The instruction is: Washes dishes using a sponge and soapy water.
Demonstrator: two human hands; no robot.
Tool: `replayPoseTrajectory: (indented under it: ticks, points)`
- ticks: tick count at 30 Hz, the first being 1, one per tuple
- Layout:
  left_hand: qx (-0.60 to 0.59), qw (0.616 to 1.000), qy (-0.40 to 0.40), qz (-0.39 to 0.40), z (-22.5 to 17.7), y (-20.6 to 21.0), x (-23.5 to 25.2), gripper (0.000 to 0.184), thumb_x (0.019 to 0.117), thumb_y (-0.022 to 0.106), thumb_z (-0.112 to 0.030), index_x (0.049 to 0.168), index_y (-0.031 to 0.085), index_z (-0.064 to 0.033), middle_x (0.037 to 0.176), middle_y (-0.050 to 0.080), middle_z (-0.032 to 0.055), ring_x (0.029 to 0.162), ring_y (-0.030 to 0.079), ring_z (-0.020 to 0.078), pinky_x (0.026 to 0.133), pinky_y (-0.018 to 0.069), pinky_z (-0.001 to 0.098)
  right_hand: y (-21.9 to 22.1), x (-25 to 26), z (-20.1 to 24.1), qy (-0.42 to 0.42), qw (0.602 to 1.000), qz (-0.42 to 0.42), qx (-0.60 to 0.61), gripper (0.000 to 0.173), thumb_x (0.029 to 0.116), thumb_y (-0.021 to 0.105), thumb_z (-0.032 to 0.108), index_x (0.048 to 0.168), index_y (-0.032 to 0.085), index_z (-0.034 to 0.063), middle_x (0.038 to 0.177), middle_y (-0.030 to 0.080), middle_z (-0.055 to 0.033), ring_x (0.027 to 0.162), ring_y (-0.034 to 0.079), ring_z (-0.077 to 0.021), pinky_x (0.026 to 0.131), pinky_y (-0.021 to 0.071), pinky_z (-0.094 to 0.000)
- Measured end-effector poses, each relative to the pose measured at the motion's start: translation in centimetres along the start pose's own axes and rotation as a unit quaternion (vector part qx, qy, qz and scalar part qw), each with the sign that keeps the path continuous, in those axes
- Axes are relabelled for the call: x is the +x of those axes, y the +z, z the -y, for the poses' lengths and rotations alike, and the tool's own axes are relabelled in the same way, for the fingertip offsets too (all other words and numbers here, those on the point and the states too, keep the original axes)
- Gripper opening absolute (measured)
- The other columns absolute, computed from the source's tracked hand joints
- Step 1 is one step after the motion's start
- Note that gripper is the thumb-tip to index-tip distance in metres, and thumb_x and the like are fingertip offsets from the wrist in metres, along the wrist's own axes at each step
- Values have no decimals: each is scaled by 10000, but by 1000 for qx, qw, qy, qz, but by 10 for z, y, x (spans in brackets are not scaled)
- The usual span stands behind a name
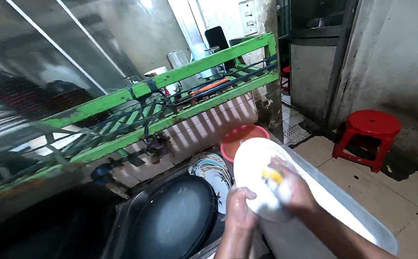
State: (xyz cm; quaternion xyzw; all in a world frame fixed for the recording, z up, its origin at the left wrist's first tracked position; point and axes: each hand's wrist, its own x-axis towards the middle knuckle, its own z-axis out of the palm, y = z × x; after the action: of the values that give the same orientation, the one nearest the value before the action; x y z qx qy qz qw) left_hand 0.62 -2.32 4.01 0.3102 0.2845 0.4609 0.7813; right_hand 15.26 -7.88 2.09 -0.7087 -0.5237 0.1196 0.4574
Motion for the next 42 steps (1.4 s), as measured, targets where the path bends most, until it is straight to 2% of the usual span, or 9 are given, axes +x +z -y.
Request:
replayPoseTrajectory:
  ticks: [8,14,18,22,26,29,32,37,42]
  points:
    - [120,991,30,-53,0,19,-26,490,607,579,64,1096,550,50,904,689,167,784,710,249,656,614,440,-17,30,-31,83,993,-74,30,423,1025,602,312,1395,626,109,1410,630,-126,1281,616,-302,1063,492,-576]
    - [271,962,-8,13,2,19,-34,449,769,543,77,1217,533,47,915,668,59,798,670,99,708,587,302,7,2,17,-201,976,-76,24,419,848,726,345,1205,743,125,1346,689,-52,1366,564,-252,1153,428,-534]
    - [254,965,-12,58,-2,26,-53,520,770,477,175,1270,492,36,920,672,-4,796,673,44,718,593,256,-34,48,4,45,993,-50,99,386,997,661,274,1298,642,33,1211,692,-188,1109,670,-328,951,529,-583]
    - [299,949,86,57,-13,40,-70,406,775,536,140,1169,590,55,916,700,-36,817,671,-20,755,583,205,-17,54,-32,250,880,-104,391,366,1093,456,323,1356,544,84,1103,651,-96,933,637,-173,798,557,-402]
    - [466,820,305,129,10,36,-62,351,901,604,-23,1179,639,189,1166,706,223,1149,640,73,1042,456,214,-10,12,19,263,722,18,639,422,1131,175,294,1218,514,58,904,652,-55,787,657,-108,707,580,-294]
    - [543,712,422,141,32,15,-25,399,945,526,-66,1272,634,135,1326,651,251,1320,595,279,1152,424,396,-37,-2,97,402,712,54,574,334,1123,241,85,1153,548,-44,863,589,-70,732,569,-69,704,487,-195]
    - [567,772,285,-11,11,-6,-5,482,893,524,39,1363,543,148,1289,639,287,1213,633,290,1068,479,399,33,-10,20,341,754,170,536,321,1109,405,244,1275,559,17,945,689,-101,783,689,-171,691,592,-348]
    - [724,665,94,-159,-25,-114,52,622,954,505,75,1557,400,-35,1384,605,250,1274,601,386,1095,452,529,-1,0,-28,273,909,300,93,437,1054,546,313,1346,581,-10,1231,657,-205,1125,647,-287,992,507,-479]
    - [730,672,101,-75,-27,-106,77,461,1013,457,9,1465,539,-33,1411,606,195,1312,583,327,1137,429,489,-29,-3,-68,276,865,366,-206,565,1067,431,471,1412,507,30,1287,635,-256,1226,617,-429,998,480,-644]
